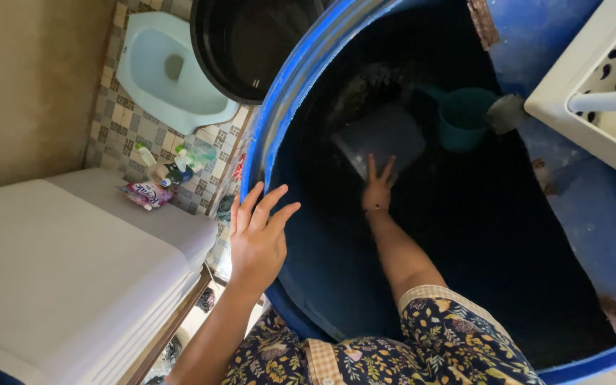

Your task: Transferring water from a large blue barrel to smaller buckets using a scoop.

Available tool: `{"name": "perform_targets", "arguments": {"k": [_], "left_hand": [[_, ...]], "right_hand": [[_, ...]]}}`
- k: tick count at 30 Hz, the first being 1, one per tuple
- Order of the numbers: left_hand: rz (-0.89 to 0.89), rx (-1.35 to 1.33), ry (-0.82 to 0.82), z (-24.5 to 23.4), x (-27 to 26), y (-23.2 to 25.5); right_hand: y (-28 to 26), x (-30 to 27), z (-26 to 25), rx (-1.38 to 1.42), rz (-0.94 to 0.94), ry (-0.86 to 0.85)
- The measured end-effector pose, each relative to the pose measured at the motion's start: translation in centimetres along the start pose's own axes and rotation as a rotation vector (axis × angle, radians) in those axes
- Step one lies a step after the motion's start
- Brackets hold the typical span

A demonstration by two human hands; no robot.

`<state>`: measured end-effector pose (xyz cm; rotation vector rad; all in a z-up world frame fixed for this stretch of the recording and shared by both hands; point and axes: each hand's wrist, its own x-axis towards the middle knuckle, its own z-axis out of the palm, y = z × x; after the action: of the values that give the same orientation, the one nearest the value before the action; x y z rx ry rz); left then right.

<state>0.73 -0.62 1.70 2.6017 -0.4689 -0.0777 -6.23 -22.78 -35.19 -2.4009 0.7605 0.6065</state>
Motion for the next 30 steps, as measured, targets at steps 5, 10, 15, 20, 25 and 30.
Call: {"name": "perform_targets", "arguments": {"k": [5,10,15,20,25,30], "left_hand": [[-0.016,0.001,-0.006,0.1,0.0,0.0],[-0.025,0.01,-0.017,-0.1,0.1,0.2],[-0.037,0.005,-0.021,-0.1,0.1,0.2],[-0.059,-0.004,-0.027,-0.2,0.2,0.3],[-0.048,0.004,-0.029,-0.4,0.3,0.3],[-0.041,0.004,-0.022,-0.3,0.3,0.4]], "right_hand": [[-1.1,-1.1,0.3,-0.106,-0.018,-0.134],[-1.6,-1.8,0.3,-0.353,-0.144,-0.204],[-2.3,-1.8,-0.5,-0.461,-0.11,-0.312],[-0.8,-1.4,0.7,-0.372,-0.136,-0.333],[-1.4,-1.7,1.0,-0.313,-0.106,-0.342],[-0.4,-1.3,2.5,-0.161,0.002,-0.378]]}}
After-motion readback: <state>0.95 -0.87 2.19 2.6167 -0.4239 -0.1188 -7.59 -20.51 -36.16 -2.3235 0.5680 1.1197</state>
